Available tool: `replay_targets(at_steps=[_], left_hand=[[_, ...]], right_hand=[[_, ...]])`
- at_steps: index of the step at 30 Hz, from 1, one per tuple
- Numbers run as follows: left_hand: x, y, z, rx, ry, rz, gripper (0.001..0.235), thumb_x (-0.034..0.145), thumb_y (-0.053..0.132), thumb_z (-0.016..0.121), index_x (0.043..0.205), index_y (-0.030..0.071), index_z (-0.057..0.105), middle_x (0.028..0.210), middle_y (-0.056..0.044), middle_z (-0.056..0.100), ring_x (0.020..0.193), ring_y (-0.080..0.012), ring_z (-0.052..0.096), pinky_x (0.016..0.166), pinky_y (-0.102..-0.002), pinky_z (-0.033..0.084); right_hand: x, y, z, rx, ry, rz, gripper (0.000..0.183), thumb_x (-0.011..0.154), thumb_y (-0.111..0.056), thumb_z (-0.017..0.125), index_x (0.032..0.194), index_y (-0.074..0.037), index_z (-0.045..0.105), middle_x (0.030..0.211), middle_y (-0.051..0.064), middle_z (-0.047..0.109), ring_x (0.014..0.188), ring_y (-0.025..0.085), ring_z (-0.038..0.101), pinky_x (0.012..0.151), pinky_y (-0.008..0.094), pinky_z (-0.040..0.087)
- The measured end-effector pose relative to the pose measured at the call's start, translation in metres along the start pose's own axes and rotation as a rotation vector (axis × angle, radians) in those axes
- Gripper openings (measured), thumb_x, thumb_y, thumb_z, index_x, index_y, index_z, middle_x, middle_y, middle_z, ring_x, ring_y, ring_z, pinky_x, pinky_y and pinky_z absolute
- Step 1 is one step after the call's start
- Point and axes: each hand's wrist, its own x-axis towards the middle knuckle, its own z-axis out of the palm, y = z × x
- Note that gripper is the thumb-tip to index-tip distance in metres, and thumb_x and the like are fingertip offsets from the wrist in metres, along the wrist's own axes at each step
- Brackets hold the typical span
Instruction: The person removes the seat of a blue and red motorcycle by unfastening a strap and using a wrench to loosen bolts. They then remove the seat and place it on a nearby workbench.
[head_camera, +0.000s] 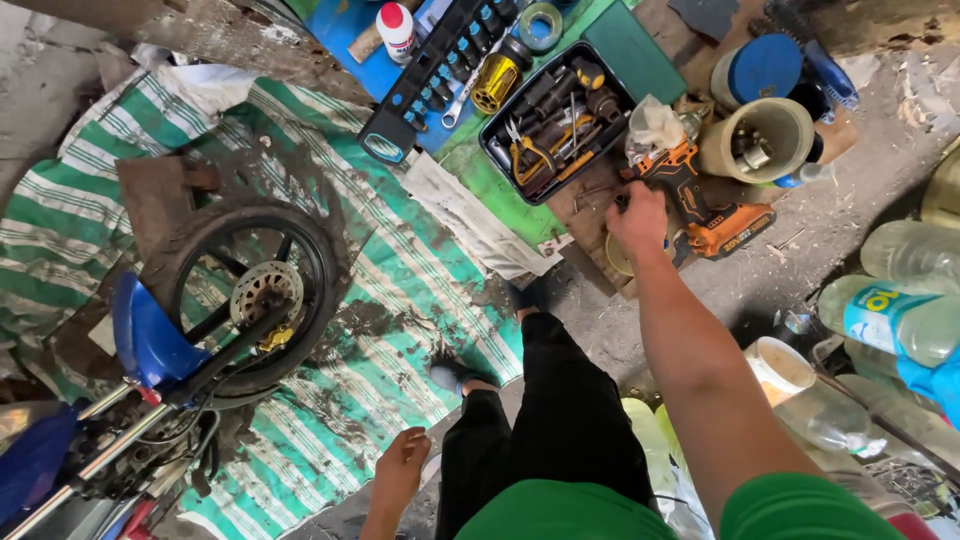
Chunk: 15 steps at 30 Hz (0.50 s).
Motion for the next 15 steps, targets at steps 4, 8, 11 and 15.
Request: replay_targets(at_steps=[4,8,11,15], left_hand=[[0.004,0.005,-0.002,-0.005,0.033,0.083,0.057,0.101,0.057,0.062,0.146,0.024,0.074,0.143,-0.005,0.081,0.135,-0.0297,0.076,0.113,-0.049,0.062],[0.006,0.0,-0.001,-0.01,0.019,0.024,0.055,0.102,0.056,0.063,0.147,0.025,0.073,0.147,-0.006,0.078,0.136,-0.0306,0.075,0.113,-0.051,0.061],[0.01,-0.001,0.004,-0.013,-0.012,-0.071,0.061,0.1,0.062,0.061,0.149,0.028,0.072,0.15,-0.005,0.076,0.137,-0.0331,0.072,0.117,-0.055,0.057],[0.013,-0.001,0.017,-0.03,-0.044,-0.011,0.057,0.102,0.059,0.06,0.147,0.026,0.073,0.144,-0.004,0.079,0.133,-0.0295,0.076,0.111,-0.052,0.06]], right_hand=[[-0.005,-0.002,-0.013,0.041,0.002,0.108,0.035,0.107,-0.028,0.074,0.135,-0.011,0.064,0.128,0.024,0.058,0.111,0.048,0.066,0.094,0.059,0.056],[-0.018,0.004,-0.016,0.095,-0.009,0.156,0.037,0.106,-0.029,0.076,0.135,-0.009,0.065,0.136,0.024,0.058,0.121,0.044,0.063,0.096,0.058,0.057],[-0.016,0.008,-0.004,-0.058,0.24,-0.092,0.052,0.103,-0.038,0.078,0.137,-0.002,0.061,0.133,0.02,0.061,0.128,0.041,0.05,0.101,0.055,0.053],[-0.009,-0.033,0.007,-0.053,0.029,-0.253,0.032,0.107,-0.016,0.067,0.138,-0.011,0.074,0.129,0.014,0.072,0.113,0.034,0.07,0.096,0.049,0.063]])
